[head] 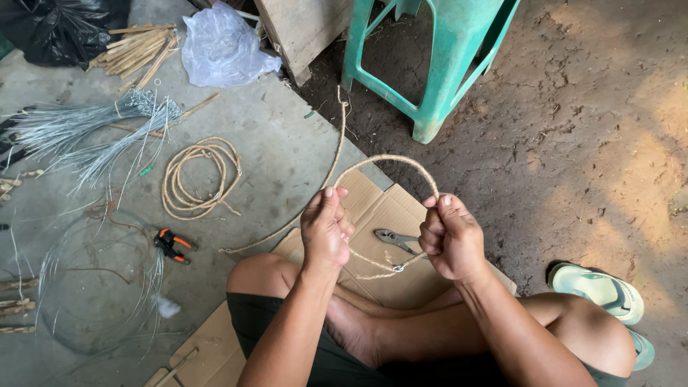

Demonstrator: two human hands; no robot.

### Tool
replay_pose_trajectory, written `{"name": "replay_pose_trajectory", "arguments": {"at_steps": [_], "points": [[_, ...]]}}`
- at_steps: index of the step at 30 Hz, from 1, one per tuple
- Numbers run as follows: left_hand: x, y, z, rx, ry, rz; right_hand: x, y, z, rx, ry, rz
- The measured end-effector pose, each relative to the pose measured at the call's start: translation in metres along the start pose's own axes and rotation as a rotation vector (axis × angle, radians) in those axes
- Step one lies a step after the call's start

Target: The person sits on the floor and ties a loop in a rope using pliers to secure the knot. They then place the finished loop aside and pick up a bundle of thin metal wires.

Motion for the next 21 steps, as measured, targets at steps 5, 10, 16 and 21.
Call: {"name": "replay_pose_trajectory", "arguments": {"at_steps": [5, 10, 16, 21], "points": [[0.0, 0.009, 0.009, 0.025, -0.123, -0.135, -0.001, -0.01, -0.001, -0.139, -0.058, 0.007], [0.023, 0.038, -0.023, 0.184, -0.033, -0.186, 0.0, -0.005, 0.005, -0.349, -0.16, 0.017], [0.028, 0.038, -0.05, 0.492, -0.025, -0.113, 0.009, 0.0, 0.011, -0.32, -0.109, 0.039], [0.018, 0.04, -0.043, 0.473, 0.037, -0.006, 0.008, 0.001, 0.01, -0.348, -0.126, -0.047]]}}
Point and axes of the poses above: each hand's wrist, its own x-axis away from the middle knuckle, its own y-axis out of the palm, z = x × y, the point moved 1 cm from there along -x, towards the middle knuckle, and after that the axes turned 2 degrees about -z, right-handed, at the moved point
